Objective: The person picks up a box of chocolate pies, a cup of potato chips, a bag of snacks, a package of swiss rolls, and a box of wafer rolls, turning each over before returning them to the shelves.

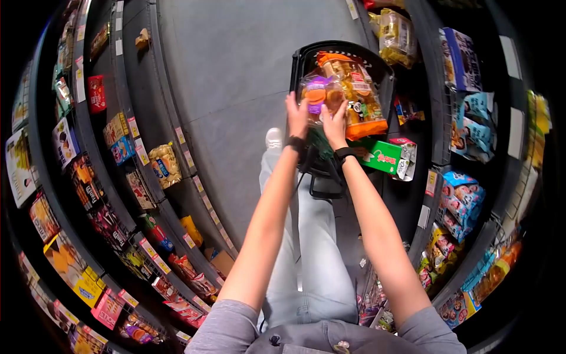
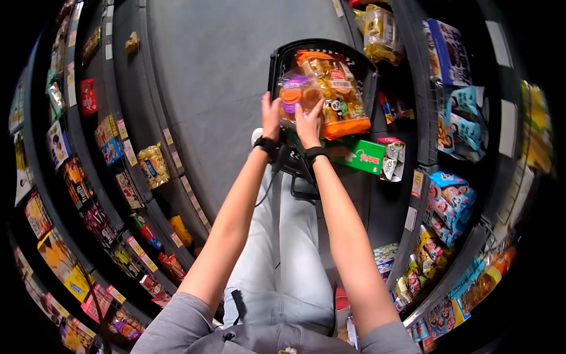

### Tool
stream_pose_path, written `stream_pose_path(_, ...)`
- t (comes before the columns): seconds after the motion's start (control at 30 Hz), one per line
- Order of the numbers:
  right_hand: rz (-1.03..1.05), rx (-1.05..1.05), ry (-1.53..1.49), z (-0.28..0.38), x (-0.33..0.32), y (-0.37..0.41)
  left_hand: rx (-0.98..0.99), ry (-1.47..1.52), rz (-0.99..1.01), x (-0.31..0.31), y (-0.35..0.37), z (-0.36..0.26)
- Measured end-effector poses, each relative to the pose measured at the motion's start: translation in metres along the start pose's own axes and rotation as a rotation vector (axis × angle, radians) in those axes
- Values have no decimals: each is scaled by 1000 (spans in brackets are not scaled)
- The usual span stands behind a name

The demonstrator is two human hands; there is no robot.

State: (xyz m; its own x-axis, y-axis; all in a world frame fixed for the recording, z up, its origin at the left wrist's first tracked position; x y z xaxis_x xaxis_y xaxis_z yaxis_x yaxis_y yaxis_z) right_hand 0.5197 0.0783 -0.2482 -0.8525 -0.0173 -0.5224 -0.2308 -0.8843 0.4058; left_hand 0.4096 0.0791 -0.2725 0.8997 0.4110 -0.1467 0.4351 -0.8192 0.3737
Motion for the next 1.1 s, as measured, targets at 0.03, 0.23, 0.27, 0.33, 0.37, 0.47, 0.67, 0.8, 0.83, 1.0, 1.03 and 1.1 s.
stream_pose_path(0.03, -111, -89, 310, -3, 17, -6, -2, -208, 127, 8, -8, 11)
stream_pose_path(0.23, -212, -83, 257, -11, 14, -8, -153, -513, 421, 13, 16, 7)
stream_pose_path(0.27, -156, 11, 116, -15, 9, -4, -239, -480, 473, 8, 21, 2)
stream_pose_path(0.33, -177, 66, 55, -21, 5, 9, -210, -311, 515, -6, 26, 6)
stream_pose_path(0.37, -56, 192, -137, -6, -8, 22, -139, -115, 550, -12, 28, 32)
stream_pose_path(0.47, -97, 263, -25, 34, -36, 56, -475, 297, 635, -41, 68, -52)
stream_pose_path(0.67, -148, -98, 84, 156, -85, 135, -541, 683, 492, -67, 136, -113)
stream_pose_path(0.8, -83, -387, 5, 250, -144, 204, -489, 823, 857, -103, 130, -234)
stream_pose_path(0.83, -70, -441, -6, 266, -157, 220, -636, 757, 905, -116, 133, -287)
stream_pose_path(1.0, -445, -278, -242, 274, -215, 261, -480, 656, 1212, -142, 144, -356)
stream_pose_path(1.03, -308, -193, -694, 278, -221, 270, -520, 666, 1255, -146, 153, -365)
stream_pose_path(1.1, 108, -45, -1072, 278, -240, 290, -478, 616, 1299, -152, 175, -370)
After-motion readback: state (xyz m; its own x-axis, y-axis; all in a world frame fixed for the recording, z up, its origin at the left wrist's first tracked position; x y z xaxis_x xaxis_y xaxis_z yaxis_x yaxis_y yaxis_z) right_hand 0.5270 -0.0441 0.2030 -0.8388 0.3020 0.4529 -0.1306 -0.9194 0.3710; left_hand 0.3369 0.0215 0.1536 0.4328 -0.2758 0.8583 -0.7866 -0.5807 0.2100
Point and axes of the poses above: each hand's wrist, its own y-axis away from the middle knuckle, its own x-axis out of the palm, z = x × y, the point moved 1 cm from there along -y, towards the middle knuckle, and after that the axes turned 4 degrees about x, right-handed, at the moved point
